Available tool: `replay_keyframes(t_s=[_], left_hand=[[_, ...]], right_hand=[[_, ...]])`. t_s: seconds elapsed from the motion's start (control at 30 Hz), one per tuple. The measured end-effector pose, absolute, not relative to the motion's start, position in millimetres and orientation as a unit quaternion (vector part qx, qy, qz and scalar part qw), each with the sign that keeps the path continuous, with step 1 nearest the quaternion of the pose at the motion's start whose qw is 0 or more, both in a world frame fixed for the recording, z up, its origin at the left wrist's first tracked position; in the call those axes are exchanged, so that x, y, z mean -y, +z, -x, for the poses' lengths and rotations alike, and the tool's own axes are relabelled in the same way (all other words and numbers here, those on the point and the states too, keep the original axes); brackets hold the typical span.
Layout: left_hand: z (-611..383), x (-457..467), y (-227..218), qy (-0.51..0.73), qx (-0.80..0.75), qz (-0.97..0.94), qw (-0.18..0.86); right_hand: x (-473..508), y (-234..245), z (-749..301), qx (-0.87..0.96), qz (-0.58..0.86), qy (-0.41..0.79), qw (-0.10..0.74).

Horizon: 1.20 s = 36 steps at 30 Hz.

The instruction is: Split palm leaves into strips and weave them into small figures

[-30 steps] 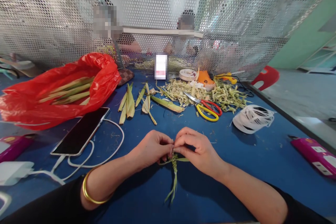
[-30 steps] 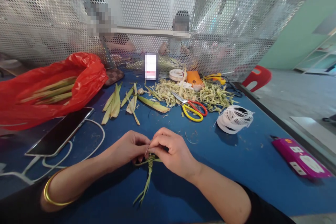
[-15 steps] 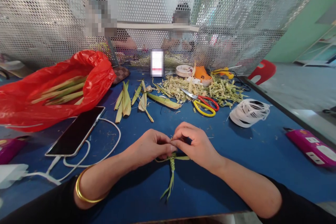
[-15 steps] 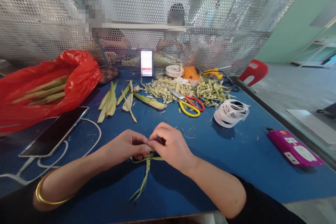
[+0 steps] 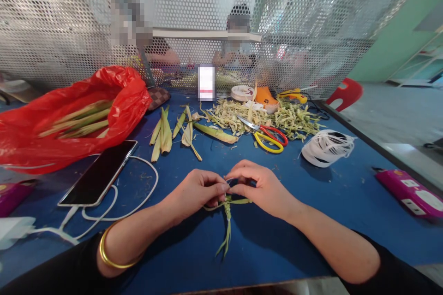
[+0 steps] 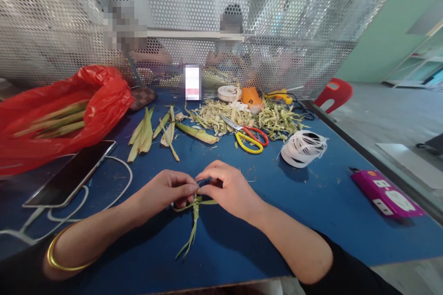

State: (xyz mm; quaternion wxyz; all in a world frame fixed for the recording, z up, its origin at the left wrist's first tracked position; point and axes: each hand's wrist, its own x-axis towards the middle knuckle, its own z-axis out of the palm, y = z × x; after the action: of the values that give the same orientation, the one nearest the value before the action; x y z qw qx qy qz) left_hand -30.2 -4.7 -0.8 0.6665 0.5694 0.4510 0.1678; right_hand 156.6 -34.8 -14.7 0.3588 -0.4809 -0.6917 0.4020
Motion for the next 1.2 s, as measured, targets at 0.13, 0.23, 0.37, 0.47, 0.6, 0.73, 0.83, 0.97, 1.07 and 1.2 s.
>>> replay_keyframes(t_s=[0.13,0.23,0.37,0.47,0.6,0.73,0.83,0.97,1.07,1.2], left_hand=[[30.2,5.1,-2.0,0.179,-0.45,-0.569,0.665],[30.5,4.2,-3.1,0.189,-0.463,-0.55,0.668],[30.4,2.7,-3.0,0.206,-0.477,-0.535,0.666],[30.7,2.3,-2.2,0.212,-0.484,-0.533,0.661],[31.9,1.4,-0.4,0.206,-0.49,-0.547,0.647],[32.4,0.4,2.4,0.204,-0.481,-0.587,0.618],[32.6,1.0,2.5,0.197,-0.456,-0.634,0.592],[34.6,1.8,-0.6,0.19,-0.44,-0.718,0.505],[36.4,1.7,-2.0,0.192,-0.435,-0.763,0.437],[36.5,2.0,-1.8,0.196,-0.437,-0.804,0.352]], right_hand=[[35.6,-14.0,-155.0,0.717,0.501,0.337,0.348],[37.0,-9.7,-154.8,0.726,0.503,0.318,0.345],[40.1,-6.0,-154.3,0.755,0.474,0.316,0.325],[41.5,-5.5,-154.4,0.79,0.433,0.314,0.301],[41.0,-5.6,-155.9,0.804,0.418,0.312,0.286],[38.9,-9.2,-154.7,0.722,0.477,0.361,0.348],[37.2,-14.5,-150.5,0.665,0.472,0.424,0.394],[36.5,-21.6,-145.7,0.696,0.444,0.437,0.357],[37.1,-24.2,-145.6,0.722,0.458,0.397,0.333],[37.3,-24.1,-147.0,0.751,0.476,0.325,0.323]])
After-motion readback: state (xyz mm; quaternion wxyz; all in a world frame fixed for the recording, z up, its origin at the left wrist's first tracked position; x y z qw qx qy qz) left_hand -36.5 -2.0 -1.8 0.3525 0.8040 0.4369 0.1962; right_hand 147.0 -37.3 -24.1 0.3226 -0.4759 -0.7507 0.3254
